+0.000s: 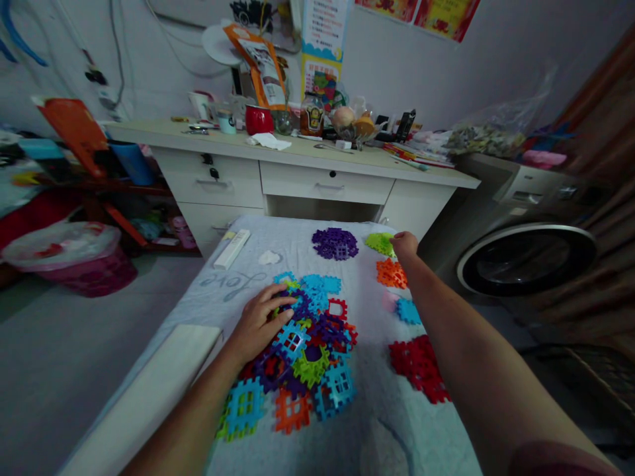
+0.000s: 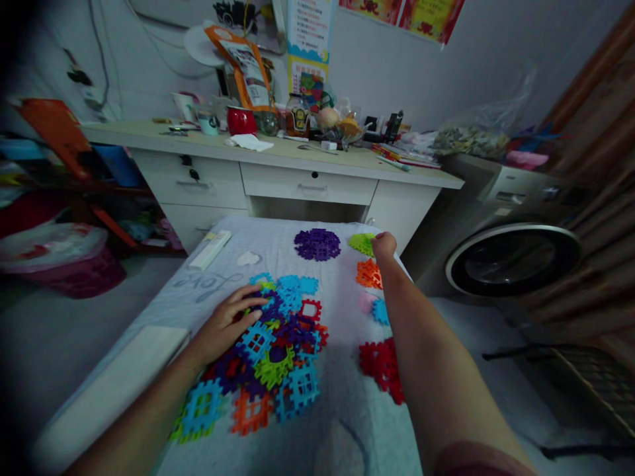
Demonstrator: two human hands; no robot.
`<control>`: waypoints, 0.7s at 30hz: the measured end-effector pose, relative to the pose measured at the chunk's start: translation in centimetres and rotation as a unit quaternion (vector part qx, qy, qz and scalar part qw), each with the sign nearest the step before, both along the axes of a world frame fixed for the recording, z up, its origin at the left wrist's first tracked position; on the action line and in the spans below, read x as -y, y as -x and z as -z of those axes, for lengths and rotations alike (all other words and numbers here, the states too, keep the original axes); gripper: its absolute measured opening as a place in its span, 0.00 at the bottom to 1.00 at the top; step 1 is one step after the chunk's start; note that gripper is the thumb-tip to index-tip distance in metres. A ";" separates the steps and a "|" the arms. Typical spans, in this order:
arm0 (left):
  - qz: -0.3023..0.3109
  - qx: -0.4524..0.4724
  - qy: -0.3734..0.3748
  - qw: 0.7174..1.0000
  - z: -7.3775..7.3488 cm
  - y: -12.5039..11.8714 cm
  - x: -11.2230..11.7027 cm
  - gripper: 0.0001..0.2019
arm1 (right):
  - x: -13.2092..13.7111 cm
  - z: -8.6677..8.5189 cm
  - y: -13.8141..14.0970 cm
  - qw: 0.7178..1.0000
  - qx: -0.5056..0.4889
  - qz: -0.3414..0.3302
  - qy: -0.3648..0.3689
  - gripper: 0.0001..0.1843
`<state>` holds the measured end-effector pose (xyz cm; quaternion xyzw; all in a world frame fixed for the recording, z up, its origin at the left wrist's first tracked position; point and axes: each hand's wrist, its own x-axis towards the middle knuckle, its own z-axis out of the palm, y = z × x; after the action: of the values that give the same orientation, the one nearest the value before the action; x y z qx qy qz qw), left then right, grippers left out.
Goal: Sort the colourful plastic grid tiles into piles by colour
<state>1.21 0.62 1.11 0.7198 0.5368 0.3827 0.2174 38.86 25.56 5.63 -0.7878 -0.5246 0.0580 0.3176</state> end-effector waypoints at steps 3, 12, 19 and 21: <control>0.002 -0.003 -0.003 1.000 -0.1 -0.1 0.1 0.15 | 0.1 0.0 0.2 1.000 0.001 -0.015 0.009 0.18; -0.004 -0.015 -0.011 1.000 -0.1 -0.1 0.1 0.15 | 0.4 0.2 0.8 0.994 0.050 -0.082 0.048 0.26; -0.002 -0.017 -0.012 1.000 0.0 0.0 0.1 0.15 | 1.6 -0.2 2.1 0.989 0.100 -0.105 0.033 0.25; -0.004 -0.018 -0.008 1.000 0.1 0.0 0.1 0.15 | 2.6 -0.5 3.2 0.985 0.116 -0.128 0.017 0.24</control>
<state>1.23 0.48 1.05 0.7262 0.5404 0.3746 0.2009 35.68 22.99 6.14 -0.7209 -0.6531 0.0154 0.2315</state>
